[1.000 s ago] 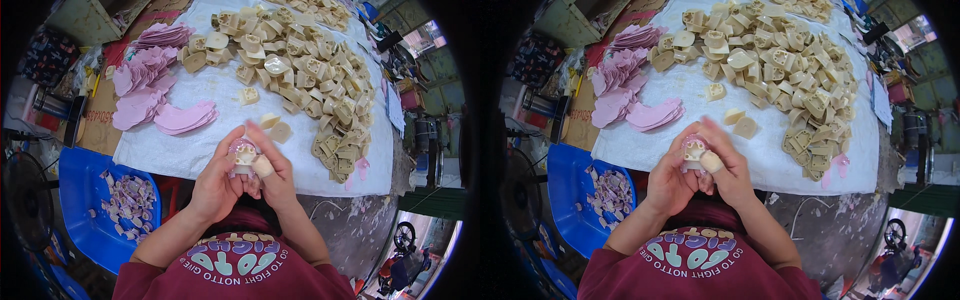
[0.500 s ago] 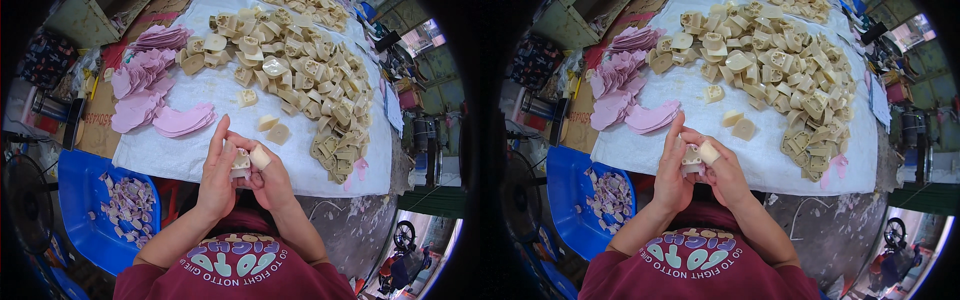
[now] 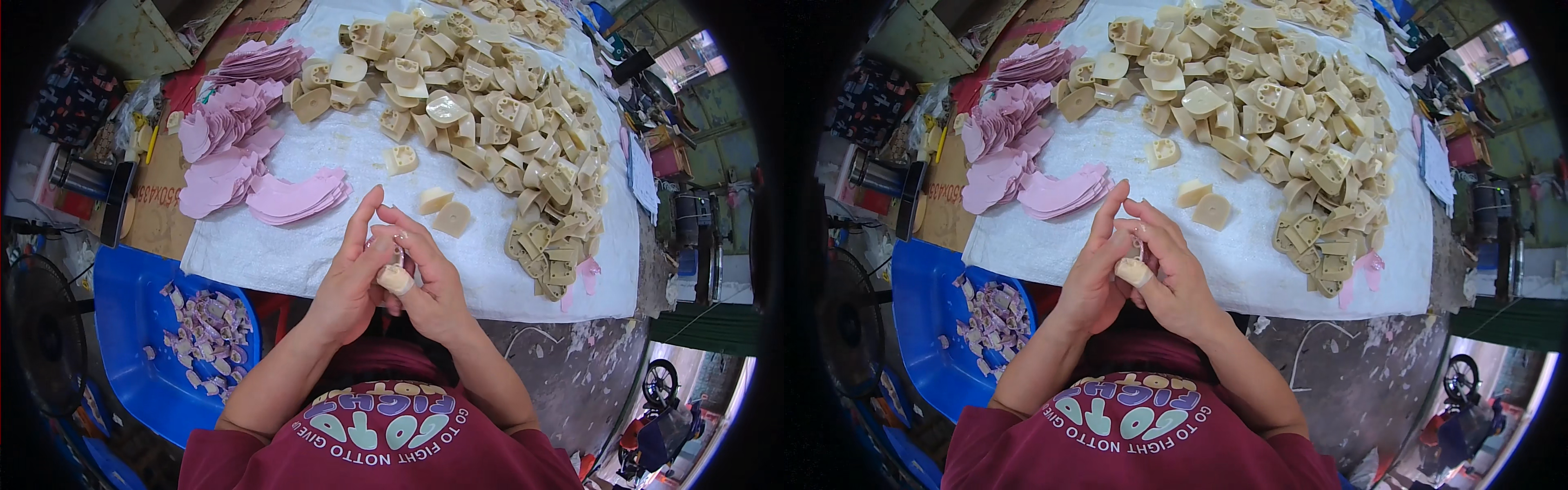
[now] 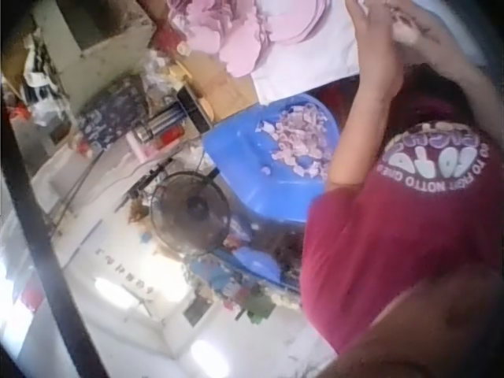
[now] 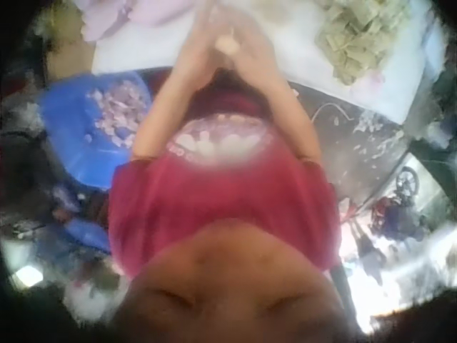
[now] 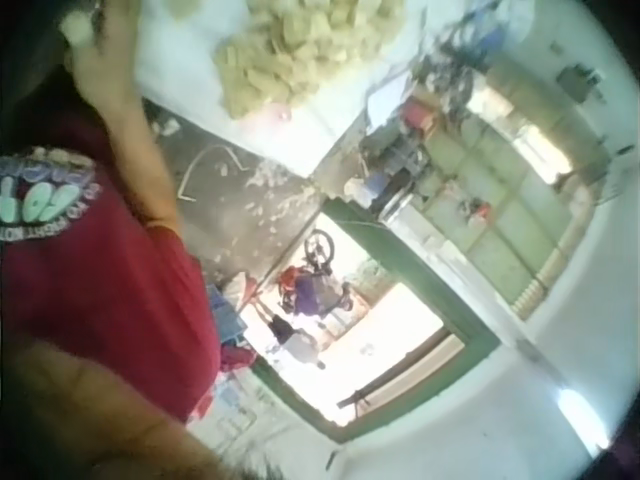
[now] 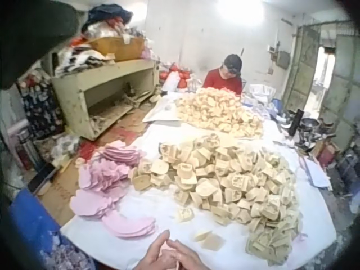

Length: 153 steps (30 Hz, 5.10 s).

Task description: The person repeatedly picks up beige plastic molds and pink foam pieces, inserts the foam into the molds, and places the assembled units into a blue bin. The process is continuous and repetitive, with the person handling each unit individually.

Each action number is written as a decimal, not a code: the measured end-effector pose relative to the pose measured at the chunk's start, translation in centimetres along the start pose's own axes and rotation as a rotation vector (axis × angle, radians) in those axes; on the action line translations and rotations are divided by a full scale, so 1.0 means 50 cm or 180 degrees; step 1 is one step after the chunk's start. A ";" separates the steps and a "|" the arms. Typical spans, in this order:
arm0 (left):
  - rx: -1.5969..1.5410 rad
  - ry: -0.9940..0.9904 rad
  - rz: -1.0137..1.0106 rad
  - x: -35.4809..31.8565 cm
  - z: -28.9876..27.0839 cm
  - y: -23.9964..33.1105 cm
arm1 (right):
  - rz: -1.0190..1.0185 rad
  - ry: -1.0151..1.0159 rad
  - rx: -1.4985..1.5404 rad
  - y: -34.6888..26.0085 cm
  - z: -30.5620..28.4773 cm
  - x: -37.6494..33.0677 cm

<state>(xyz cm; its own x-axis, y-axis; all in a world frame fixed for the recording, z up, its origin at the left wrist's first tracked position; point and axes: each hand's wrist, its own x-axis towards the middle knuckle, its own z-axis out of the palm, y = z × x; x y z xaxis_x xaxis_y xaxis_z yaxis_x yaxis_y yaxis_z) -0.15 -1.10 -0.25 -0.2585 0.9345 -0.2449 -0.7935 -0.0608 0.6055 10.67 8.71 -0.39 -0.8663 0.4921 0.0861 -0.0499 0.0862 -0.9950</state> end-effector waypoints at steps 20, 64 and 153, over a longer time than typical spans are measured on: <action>0.4902 -0.1066 0.2162 -0.004 0.002 0.077 | 0.1414 0.0143 0.2129 0.007 -0.077 -0.041; 0.4620 0.0576 0.2716 0.009 -0.005 -0.031 | 0.1331 0.0724 0.2253 -0.024 -0.036 -0.024; -0.0246 0.0259 0.1083 0.166 0.018 -0.028 | -0.0752 0.1596 -0.2534 0.106 -0.134 0.039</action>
<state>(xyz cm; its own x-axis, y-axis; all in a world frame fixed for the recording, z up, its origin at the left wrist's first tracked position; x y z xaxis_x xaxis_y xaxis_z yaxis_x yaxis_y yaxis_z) -0.71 7.05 -2.46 -0.5557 0.8253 -0.1005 -0.6929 -0.3929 0.6045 12.07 15.91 -5.14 -0.5553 0.6831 0.4743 0.3154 0.7007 -0.6400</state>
